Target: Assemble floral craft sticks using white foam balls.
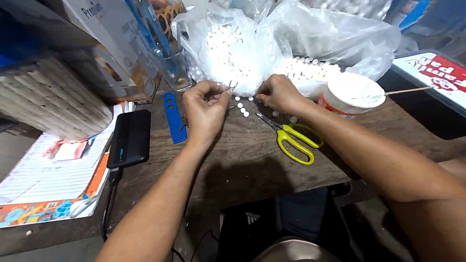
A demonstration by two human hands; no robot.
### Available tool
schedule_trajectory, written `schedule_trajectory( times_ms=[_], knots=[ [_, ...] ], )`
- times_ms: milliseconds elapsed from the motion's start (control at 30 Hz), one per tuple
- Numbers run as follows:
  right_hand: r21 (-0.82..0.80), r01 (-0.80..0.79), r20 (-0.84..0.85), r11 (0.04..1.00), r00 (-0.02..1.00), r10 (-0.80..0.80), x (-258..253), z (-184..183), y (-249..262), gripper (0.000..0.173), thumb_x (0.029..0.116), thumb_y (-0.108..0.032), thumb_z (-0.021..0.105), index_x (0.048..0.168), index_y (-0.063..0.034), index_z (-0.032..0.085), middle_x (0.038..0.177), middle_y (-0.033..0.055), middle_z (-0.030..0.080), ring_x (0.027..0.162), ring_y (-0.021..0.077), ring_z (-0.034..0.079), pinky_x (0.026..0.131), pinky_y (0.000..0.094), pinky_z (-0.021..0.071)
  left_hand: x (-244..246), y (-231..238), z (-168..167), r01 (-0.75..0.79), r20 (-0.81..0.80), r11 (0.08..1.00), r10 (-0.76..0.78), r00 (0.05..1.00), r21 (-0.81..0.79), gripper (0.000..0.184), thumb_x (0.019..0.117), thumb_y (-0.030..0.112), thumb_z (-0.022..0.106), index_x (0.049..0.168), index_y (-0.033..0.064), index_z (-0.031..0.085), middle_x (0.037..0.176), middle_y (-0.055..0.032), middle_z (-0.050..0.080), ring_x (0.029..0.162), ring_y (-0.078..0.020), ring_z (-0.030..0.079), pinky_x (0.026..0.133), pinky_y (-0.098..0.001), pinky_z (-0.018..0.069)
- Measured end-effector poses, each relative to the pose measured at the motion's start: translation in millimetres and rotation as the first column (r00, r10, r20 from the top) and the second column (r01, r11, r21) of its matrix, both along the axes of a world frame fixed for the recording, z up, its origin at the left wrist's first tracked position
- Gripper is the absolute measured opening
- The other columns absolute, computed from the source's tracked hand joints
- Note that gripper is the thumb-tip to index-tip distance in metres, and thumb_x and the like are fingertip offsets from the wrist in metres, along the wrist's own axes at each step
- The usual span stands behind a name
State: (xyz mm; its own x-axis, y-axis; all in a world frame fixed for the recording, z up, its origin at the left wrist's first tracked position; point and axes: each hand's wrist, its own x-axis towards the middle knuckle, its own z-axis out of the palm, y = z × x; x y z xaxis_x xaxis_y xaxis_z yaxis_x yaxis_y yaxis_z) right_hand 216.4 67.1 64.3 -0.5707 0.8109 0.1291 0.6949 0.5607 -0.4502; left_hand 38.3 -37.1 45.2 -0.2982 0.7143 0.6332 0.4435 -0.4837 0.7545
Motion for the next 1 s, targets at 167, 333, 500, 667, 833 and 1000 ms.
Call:
schedule_trajectory(
  times_ms=[167, 333, 500, 667, 833, 1000],
  knots=[
    [-0.033, 0.056, -0.055, 0.998, 0.997, -0.058, -1, -5, 7, 0.019, 0.1004, -0.015, 0.064, 0.096, 0.0001, 0.075, 0.089, 0.0160, 0.071, 0.082, 0.0290, 0.068, 0.078, 0.0533, 0.0524, 1, 0, 1, -0.003, -0.005, 1.000, 0.003, 1.000, 0.021, 0.006, 0.0870, -0.005, 0.070, 0.093, -0.0041, 0.067, 0.085, -0.0003, 0.068, 0.070, 0.0045, 0.063, 0.068, -0.0129, 0.0548],
    [-0.004, -0.038, -0.104, 0.999, 0.994, 0.037, -7, 0, -7, 0.016, 0.0971, -0.015, 0.068, 0.089, -0.0030, 0.075, 0.082, 0.0105, 0.069, 0.077, 0.0226, 0.064, 0.072, 0.0479, 0.0495, 1, 1, 2, -0.007, -0.006, 0.999, 0.007, 1.000, 0.032, 0.005, 0.0868, -0.005, 0.070, 0.092, -0.0040, 0.068, 0.084, -0.0013, 0.067, 0.069, 0.0042, 0.062, 0.067, -0.0126, 0.0539],
    [0.048, -0.277, -0.012, 0.960, 0.960, 0.278, -25, 0, -5, 0.017, 0.0989, -0.004, 0.061, 0.105, 0.0001, 0.077, 0.095, 0.0166, 0.073, 0.089, 0.0290, 0.069, 0.084, 0.0499, 0.0533, 1, 1, 2, -0.016, -0.006, 1.000, 0.016, 1.000, 0.017, 0.006, 0.0866, -0.005, 0.070, 0.092, -0.0044, 0.068, 0.085, -0.0026, 0.068, 0.069, 0.0034, 0.063, 0.068, -0.0134, 0.0547],
    [0.013, -0.299, 0.104, 0.954, 0.950, 0.296, -33, 1, 2, 0.015, 0.0991, -0.006, 0.063, 0.102, 0.0007, 0.076, 0.095, 0.0175, 0.072, 0.092, 0.0325, 0.069, 0.086, 0.0533, 0.0526, 3, 0, -1, -0.014, -0.044, 1.000, 0.015, 0.999, 0.026, 0.005, 0.0878, -0.004, 0.070, 0.092, -0.0047, 0.070, 0.086, -0.0048, 0.068, 0.073, 0.0026, 0.062, 0.070, -0.0133, 0.0526],
    [0.041, -0.304, -0.074, 0.952, 0.949, 0.306, -22, -7, 5, 0.011, 0.0959, -0.006, 0.066, 0.095, 0.0018, 0.073, 0.087, 0.0142, 0.069, 0.080, 0.0239, 0.066, 0.078, 0.0450, 0.0535, 7, -1, -5, -0.009, -0.050, 1.000, 0.011, 0.999, 0.027, 0.004, 0.0879, -0.004, 0.071, 0.092, -0.0049, 0.071, 0.086, -0.0062, 0.066, 0.073, 0.0015, 0.061, 0.070, -0.0129, 0.0524],
    [-0.223, -0.237, -0.628, 0.945, 0.777, 0.046, 2, 3, -9, 0.011, 0.0918, 0.002, 0.068, 0.103, 0.0003, 0.067, 0.080, -0.0012, 0.070, 0.067, 0.0047, 0.068, 0.068, 0.0241, 0.0605, 10, -1, -10, 0.024, -0.102, 0.998, -0.018, 0.995, 0.059, 0.003, 0.0891, -0.002, 0.071, 0.092, -0.0038, 0.072, 0.087, -0.0060, 0.067, 0.072, 0.0020, 0.061, 0.068, -0.0123, 0.0512]
  ],
)
